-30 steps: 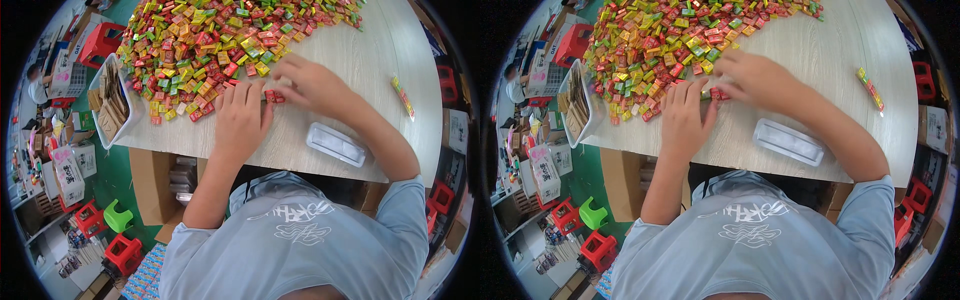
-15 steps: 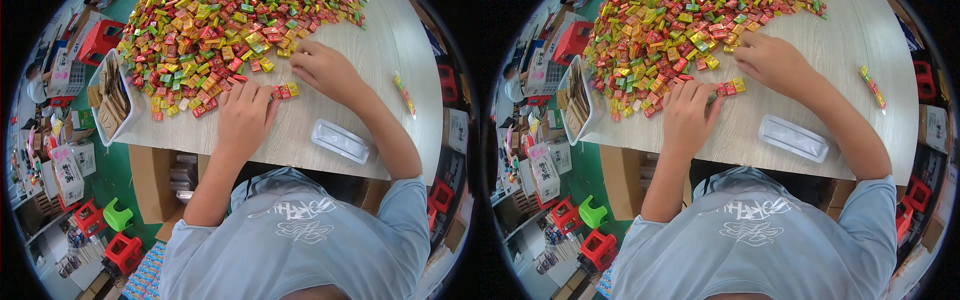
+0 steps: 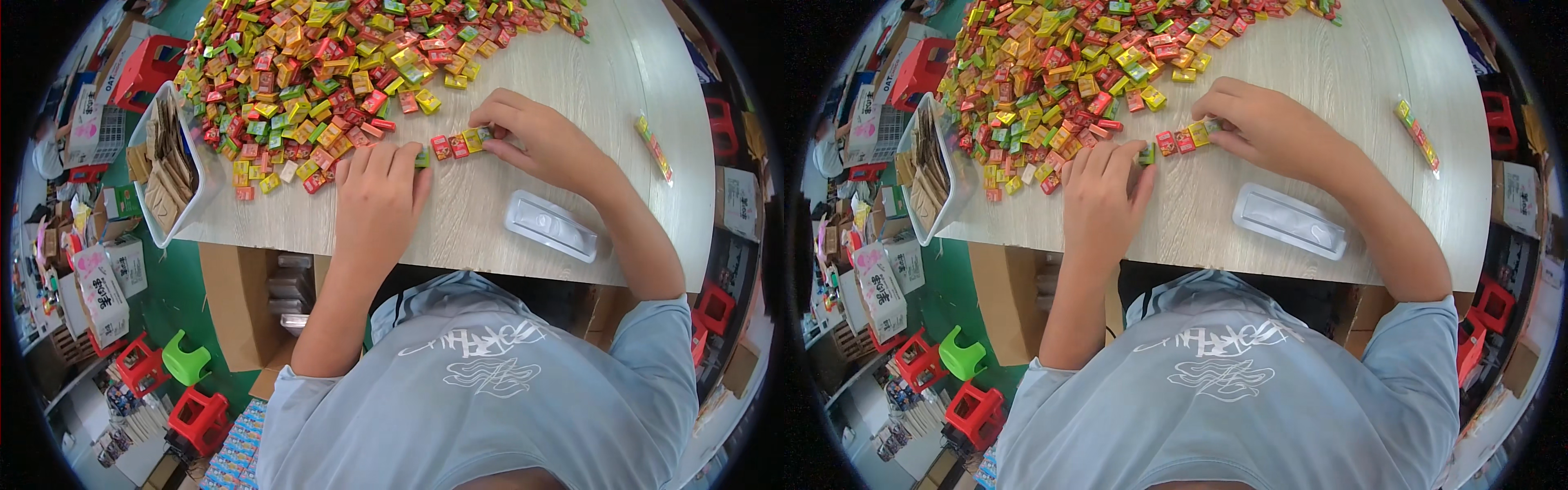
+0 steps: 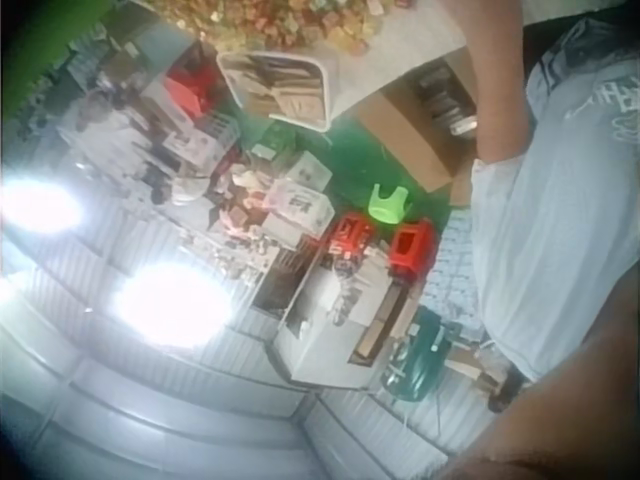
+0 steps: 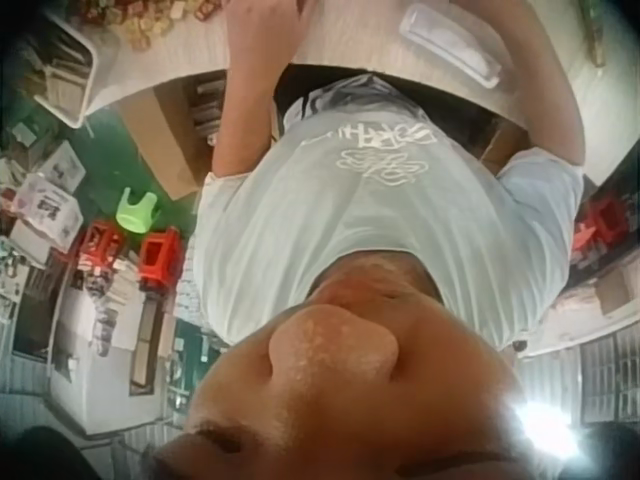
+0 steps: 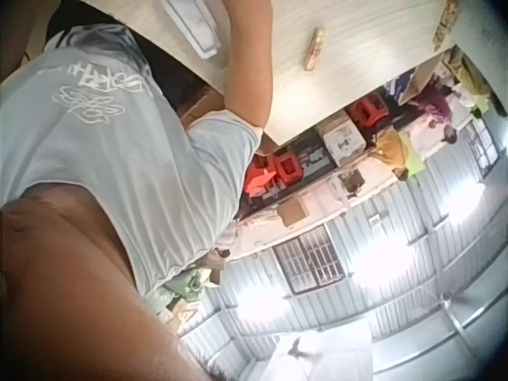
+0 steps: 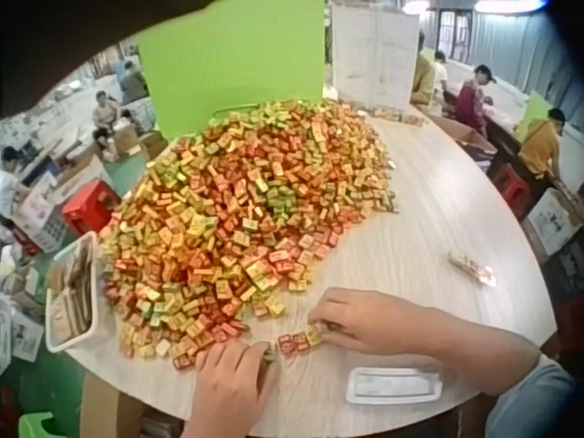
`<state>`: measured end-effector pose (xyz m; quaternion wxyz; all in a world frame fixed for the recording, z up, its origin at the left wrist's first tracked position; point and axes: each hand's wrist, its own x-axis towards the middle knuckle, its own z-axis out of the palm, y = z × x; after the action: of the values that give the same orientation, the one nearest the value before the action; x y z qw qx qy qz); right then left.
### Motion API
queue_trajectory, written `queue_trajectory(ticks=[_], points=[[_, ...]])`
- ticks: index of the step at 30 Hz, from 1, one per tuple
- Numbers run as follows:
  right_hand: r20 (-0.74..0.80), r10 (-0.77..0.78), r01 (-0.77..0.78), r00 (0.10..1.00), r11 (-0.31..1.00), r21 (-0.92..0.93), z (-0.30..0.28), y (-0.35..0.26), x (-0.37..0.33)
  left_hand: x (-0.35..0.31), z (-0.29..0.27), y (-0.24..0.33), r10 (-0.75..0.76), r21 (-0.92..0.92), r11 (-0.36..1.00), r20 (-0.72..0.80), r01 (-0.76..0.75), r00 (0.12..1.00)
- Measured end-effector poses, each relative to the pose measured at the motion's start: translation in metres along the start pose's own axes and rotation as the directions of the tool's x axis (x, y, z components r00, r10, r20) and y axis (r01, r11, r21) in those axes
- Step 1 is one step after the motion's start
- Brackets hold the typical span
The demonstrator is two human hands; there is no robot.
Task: The recorder is sorting and stacking small wrapped candies into a plastic mold.
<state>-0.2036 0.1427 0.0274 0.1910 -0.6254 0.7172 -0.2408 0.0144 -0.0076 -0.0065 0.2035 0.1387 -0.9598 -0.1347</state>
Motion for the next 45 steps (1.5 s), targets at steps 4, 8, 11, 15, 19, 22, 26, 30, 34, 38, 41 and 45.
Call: queue_trajectory(ticks=[4,8,11,15,19,22,26,30,34,38,41,45], points=[[0.005,0.025,-0.025,1.0,1.0,0.01,0.0,-0.002,-0.001,0.005,0.003,0.0,0.003,0.011,1.0,-0.029,-0.003,1.0],[0.054,0.049,-0.051,0.997,0.998,0.027,0.0,-0.009,0.005,0.01,0.003,0.001,0.022,0.034,0.999,0.003,-0.022,1.0],[0.001,-0.061,0.061,0.998,0.992,-0.112,0.007,-0.008,0.008,0.014,0.002,0.0,0.043,0.04,0.998,-0.007,-0.043,0.999],[0.049,-0.038,0.045,0.998,0.987,-0.157,0.009,-0.01,0.015,0.019,0.006,0.001,0.043,-0.043,0.998,-0.058,-0.046,0.997],[0.047,-0.044,0.052,0.998,0.983,-0.179,0.011,-0.011,0.019,0.016,0.004,0.0,0.092,-0.021,0.995,-0.018,-0.093,0.996],[0.041,-0.035,0.044,0.999,0.971,-0.234,0.016,-0.021,0.024,0.007,0.001,-0.003,0.082,-0.033,0.996,-0.017,-0.082,0.997],[0.038,-0.039,0.048,0.999,0.964,-0.261,0.02,-0.027,0.032,-0.011,-0.011,-0.002,0.036,-0.048,0.998,-0.045,-0.038,0.998],[-0.021,-0.053,0.045,0.998,0.956,-0.291,0.029,-0.025,0.039,-0.023,-0.018,-0.01,-0.021,-0.041,0.999,-0.023,0.02,1.0],[0.012,-0.119,0.117,0.993,0.95,-0.288,0.025,-0.017,0.03,-0.025,-0.019,-0.014,-0.047,-0.029,0.999,-0.064,0.045,0.997],[0.122,-0.117,0.146,0.986,0.954,-0.261,0.013,-0.022,0.012,-0.02,-0.015,-0.014,-0.024,-0.069,0.997,-0.043,0.021,0.999],[0.136,-0.142,0.17,0.98,0.96,-0.225,0.009,-0.018,-0.003,-0.012,-0.012,-0.008,0.006,-0.098,0.995,-0.036,-0.01,0.999],[0.105,-0.021,0.045,0.994,0.972,-0.23,0.009,-0.021,-0.006,0.002,-0.006,0.001,0.016,-0.109,0.994,-0.042,-0.021,0.999]])
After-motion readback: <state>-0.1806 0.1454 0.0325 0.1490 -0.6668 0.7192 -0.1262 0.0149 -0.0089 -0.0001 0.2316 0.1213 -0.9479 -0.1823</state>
